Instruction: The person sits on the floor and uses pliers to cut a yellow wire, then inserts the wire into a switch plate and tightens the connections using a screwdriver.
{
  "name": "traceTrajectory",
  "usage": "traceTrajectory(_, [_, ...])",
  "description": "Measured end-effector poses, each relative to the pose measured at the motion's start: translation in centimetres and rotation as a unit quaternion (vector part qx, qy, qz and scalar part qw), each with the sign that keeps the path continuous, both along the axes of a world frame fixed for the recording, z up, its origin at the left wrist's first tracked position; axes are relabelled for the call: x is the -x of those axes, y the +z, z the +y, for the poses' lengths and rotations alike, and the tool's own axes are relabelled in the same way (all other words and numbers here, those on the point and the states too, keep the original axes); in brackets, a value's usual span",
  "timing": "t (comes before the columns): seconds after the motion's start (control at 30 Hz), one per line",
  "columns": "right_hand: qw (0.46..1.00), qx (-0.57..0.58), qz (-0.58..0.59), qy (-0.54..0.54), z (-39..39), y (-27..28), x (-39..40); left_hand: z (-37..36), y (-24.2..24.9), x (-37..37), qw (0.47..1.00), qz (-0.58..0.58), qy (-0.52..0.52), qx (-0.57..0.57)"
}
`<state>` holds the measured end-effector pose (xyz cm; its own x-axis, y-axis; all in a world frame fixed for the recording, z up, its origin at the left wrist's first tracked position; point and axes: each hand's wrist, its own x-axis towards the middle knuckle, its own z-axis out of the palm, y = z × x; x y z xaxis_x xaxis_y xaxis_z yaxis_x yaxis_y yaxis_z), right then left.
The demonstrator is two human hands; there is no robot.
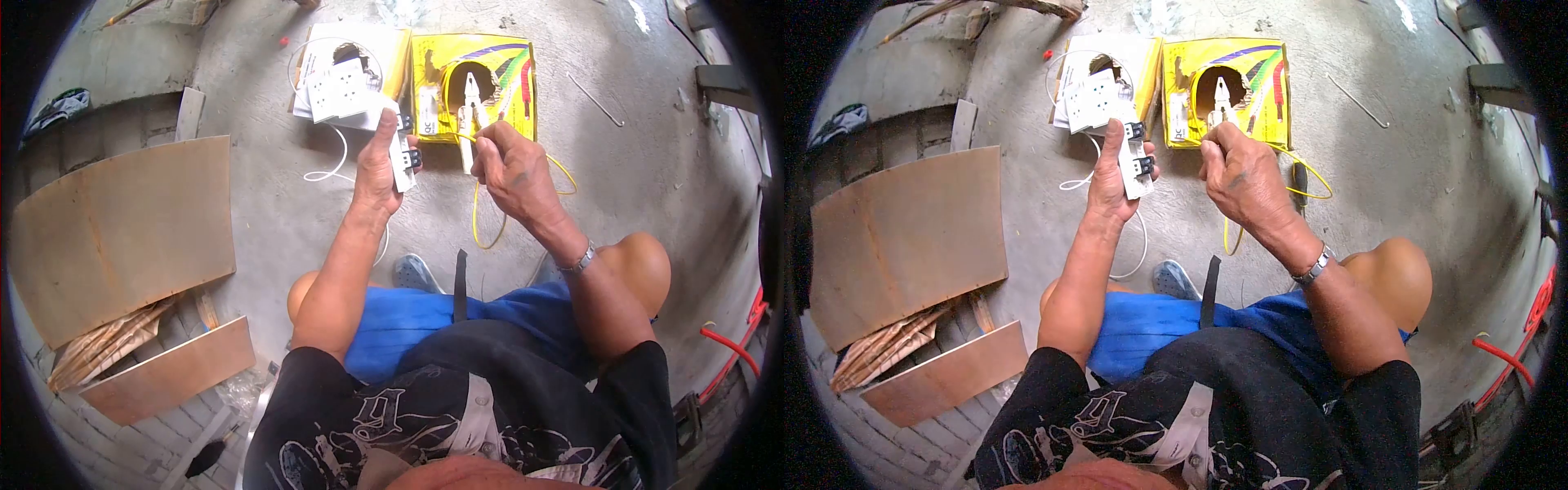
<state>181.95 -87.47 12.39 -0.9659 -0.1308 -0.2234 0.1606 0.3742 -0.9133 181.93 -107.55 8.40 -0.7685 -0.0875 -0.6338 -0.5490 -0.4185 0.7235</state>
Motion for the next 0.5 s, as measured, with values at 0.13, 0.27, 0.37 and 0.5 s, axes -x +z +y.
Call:
traceTrajectory(0.13, [0.999,0.015,-0.035,-0.027,0.1,-1.1,0.5,-0.1,0.2,-0.1,0.989,0.044,-0.014,-0.142])
traceTrajectory(0.27, [0.935,0.239,-0.228,-0.128,-0.3,-0.8,0.2,2.5,2.3,-1.8,0.962,0.075,-0.055,-0.257])
traceTrajectory(0.37, [0.930,0.257,-0.230,-0.127,-1.3,-2.1,-0.9,3.4,2.8,-3.2,0.951,0.110,-0.145,-0.250])
traceTrajectory(0.5, [0.984,0.137,-0.087,-0.073,-2.1,-3.6,-2.0,2.8,1.9,-3.1,0.968,0.057,-0.102,-0.222])
